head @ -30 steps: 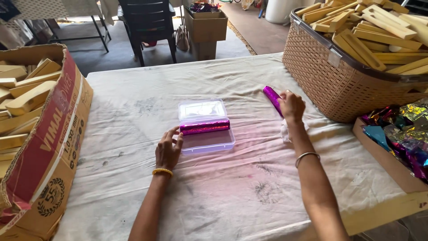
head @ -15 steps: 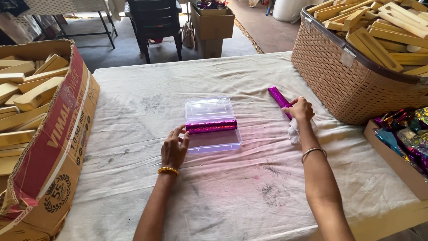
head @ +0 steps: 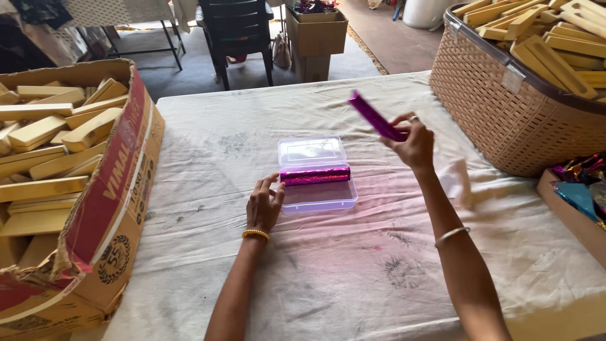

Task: Wrapping small wooden blocks in decorative purple foil and placing them into a plastic container.

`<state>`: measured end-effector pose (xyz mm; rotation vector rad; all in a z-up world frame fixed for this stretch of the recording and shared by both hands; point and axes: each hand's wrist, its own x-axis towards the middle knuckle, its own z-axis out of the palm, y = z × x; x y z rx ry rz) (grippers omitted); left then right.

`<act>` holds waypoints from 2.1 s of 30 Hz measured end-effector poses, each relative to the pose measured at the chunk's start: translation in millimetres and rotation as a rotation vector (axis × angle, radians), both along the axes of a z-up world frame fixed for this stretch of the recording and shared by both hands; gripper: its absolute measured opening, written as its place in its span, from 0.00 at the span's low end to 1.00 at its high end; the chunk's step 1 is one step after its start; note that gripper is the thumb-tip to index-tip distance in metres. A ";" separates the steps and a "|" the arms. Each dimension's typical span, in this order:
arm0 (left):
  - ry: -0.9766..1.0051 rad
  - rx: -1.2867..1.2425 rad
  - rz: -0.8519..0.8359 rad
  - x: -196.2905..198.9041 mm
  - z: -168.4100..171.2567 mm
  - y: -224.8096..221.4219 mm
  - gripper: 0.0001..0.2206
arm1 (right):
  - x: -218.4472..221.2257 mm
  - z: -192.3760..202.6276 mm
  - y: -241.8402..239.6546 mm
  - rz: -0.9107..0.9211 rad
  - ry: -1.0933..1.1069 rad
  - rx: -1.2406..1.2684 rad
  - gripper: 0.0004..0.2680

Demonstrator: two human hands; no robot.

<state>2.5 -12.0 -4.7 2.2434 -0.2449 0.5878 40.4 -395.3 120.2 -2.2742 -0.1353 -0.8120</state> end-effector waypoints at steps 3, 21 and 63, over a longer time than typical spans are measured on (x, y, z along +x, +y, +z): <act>-0.107 -0.039 -0.003 -9.2 16.6 -0.3 0.23 | -16.1 8.4 35.2 0.373 0.077 -0.019 0.12; 0.014 -0.100 -0.016 -6.0 13.9 -0.4 0.18 | -25.9 -8.9 95.4 0.649 0.846 0.084 0.20; -0.380 0.442 -0.208 -32.5 15.1 -51.0 0.23 | -48.3 5.7 103.2 0.104 0.764 -0.796 0.09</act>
